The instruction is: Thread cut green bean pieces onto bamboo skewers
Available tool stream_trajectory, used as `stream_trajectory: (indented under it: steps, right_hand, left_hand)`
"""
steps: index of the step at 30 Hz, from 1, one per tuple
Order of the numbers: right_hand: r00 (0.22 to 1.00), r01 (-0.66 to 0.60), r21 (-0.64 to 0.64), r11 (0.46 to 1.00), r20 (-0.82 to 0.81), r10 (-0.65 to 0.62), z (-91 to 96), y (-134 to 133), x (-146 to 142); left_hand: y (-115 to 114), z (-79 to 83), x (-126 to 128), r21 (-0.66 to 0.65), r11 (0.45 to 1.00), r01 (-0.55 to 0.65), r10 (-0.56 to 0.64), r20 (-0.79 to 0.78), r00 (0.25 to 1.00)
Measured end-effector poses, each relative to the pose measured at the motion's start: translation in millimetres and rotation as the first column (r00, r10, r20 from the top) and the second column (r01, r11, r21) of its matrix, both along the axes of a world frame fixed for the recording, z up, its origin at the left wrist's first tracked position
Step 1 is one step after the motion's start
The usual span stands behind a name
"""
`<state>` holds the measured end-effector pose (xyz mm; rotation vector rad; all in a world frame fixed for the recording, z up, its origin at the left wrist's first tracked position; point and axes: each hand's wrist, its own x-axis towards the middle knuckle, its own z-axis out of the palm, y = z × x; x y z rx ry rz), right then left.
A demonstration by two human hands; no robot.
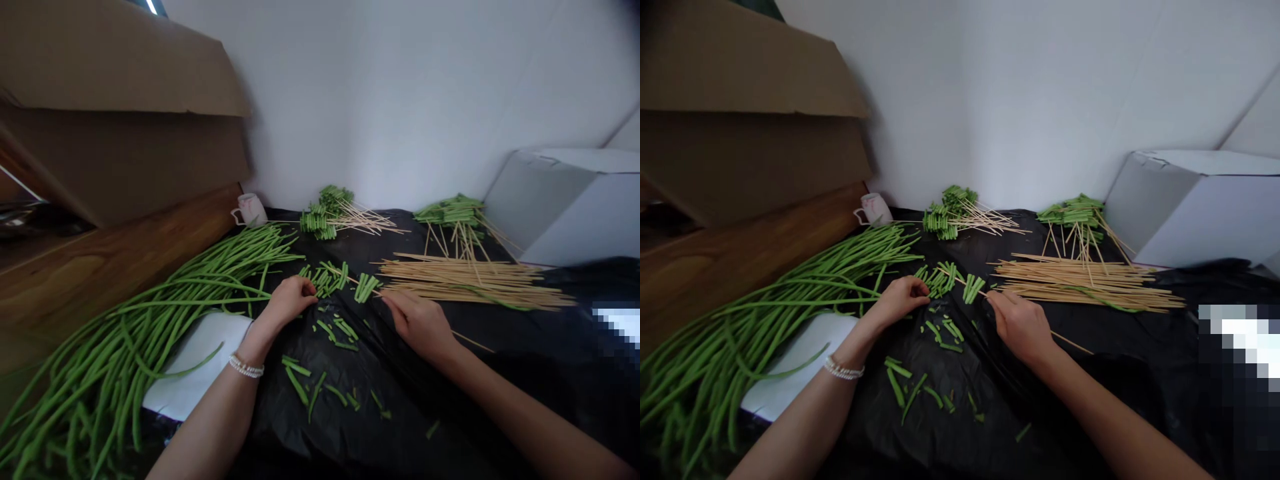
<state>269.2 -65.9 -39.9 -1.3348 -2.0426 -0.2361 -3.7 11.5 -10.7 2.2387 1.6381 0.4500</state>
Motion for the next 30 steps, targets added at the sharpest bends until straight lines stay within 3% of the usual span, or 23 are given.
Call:
stream_trajectory:
  steps: [5, 10, 15, 18, 20, 23, 26, 30]
  right_hand:
    - [1.000, -0.010, 0.017, 1.000, 0.007, 0.010, -0.2, 0.4, 0.6]
    - [1.000, -0.012, 0.023, 1.000, 0.010, 0.011, 0.5, 0.4, 1.3]
    - [1.000, -0.008, 0.015, 1.000, 0.014, 0.008, -1.6, 0.8, 1.5]
    - [1.000, -0.015, 0.005, 1.000, 0.017, 0.015, -1.1, 0.2, 1.0]
    - [1.000, -0.023, -0.004, 1.000, 0.021, 0.023, 0.1, -0.6, 0.3]
    - [0.999, -0.025, -0.016, 1.000, 0.024, 0.025, 1.7, -1.9, -0.9]
    - [0.999, -0.025, -0.027, 0.999, 0.027, 0.025, 2.7, -2.7, -1.8]
    - [0.999, -0.041, -0.038, 0.998, 0.030, 0.042, 3.7, -3.2, -2.3]
  left_hand:
    - [-0.5, -2.4, 2.7, 0.049, 0.999, -0.021, 0.020, 0.029, 0.999]
    - [2.6, 1.0, -0.1, 0.083, 0.991, -0.104, 0.080, 0.251, 0.965]
    - [6.2, -1.3, 1.0, 0.038, 0.996, -0.085, 0.060, 0.432, 0.900]
    - [6.2, -2.1, 4.5, -0.115, 0.988, -0.099, 0.150, 0.642, 0.752]
    - [4.7, -1.1, 7.8, -0.278, 0.960, -0.042, 0.252, 0.783, 0.568]
    - [1.6, 1.3, 12.4, -0.438, 0.892, 0.113, 0.382, 0.863, 0.329]
    - [-0.2, 2.3, 15.2, -0.485, 0.854, 0.190, 0.437, 0.865, 0.246]
    - [-1.0, 2.1, 16.4, -0.497, 0.843, 0.204, 0.456, 0.863, 0.220]
